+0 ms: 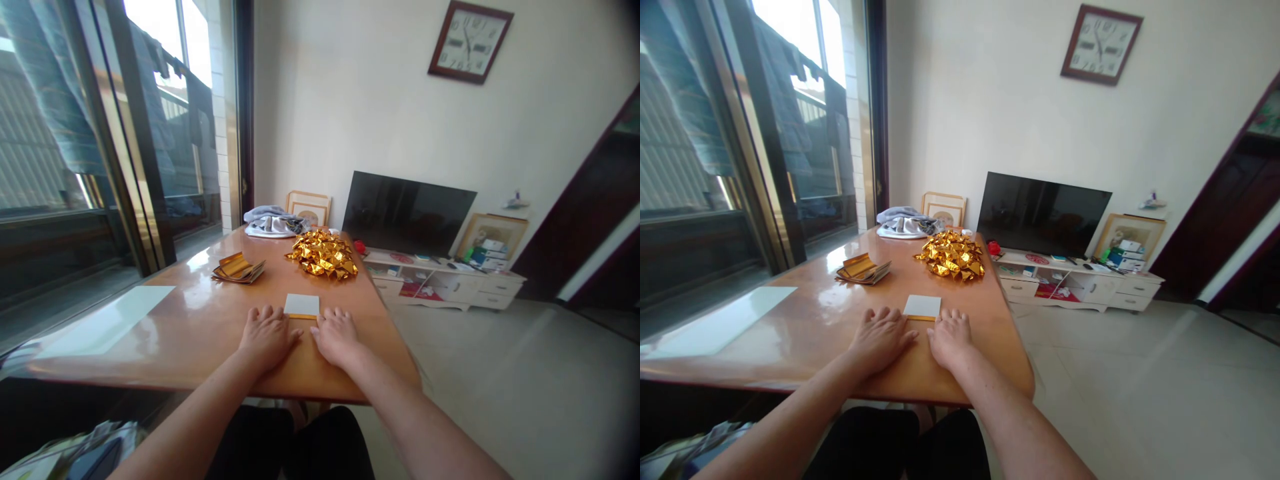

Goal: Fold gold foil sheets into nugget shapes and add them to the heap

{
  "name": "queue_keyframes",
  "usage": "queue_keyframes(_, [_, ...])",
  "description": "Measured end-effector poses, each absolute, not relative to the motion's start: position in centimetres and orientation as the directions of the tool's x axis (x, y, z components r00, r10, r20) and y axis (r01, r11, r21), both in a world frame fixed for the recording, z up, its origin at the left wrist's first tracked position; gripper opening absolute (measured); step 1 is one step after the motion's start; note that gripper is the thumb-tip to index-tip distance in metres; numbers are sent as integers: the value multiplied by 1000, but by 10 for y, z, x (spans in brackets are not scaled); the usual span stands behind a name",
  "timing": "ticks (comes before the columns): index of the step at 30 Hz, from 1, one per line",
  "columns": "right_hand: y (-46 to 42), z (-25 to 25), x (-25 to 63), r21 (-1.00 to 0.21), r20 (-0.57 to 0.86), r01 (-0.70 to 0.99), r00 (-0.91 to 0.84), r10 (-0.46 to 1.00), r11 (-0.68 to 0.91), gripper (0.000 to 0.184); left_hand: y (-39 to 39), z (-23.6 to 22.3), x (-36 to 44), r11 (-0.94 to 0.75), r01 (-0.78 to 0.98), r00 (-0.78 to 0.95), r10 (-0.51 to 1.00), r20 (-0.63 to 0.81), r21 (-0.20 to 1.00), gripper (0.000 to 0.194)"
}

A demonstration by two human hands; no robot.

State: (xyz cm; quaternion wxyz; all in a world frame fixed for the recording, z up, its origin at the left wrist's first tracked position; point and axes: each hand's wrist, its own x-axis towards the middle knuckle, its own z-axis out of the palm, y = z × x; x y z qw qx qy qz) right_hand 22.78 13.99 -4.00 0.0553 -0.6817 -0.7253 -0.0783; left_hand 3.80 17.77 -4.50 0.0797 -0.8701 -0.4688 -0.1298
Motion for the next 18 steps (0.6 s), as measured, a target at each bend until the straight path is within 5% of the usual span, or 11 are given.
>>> queue_keyframes(18, [167,-35,238,17,202,994,-107,974,105,31,180,-57,33,-505,851,445,840,309,147,54])
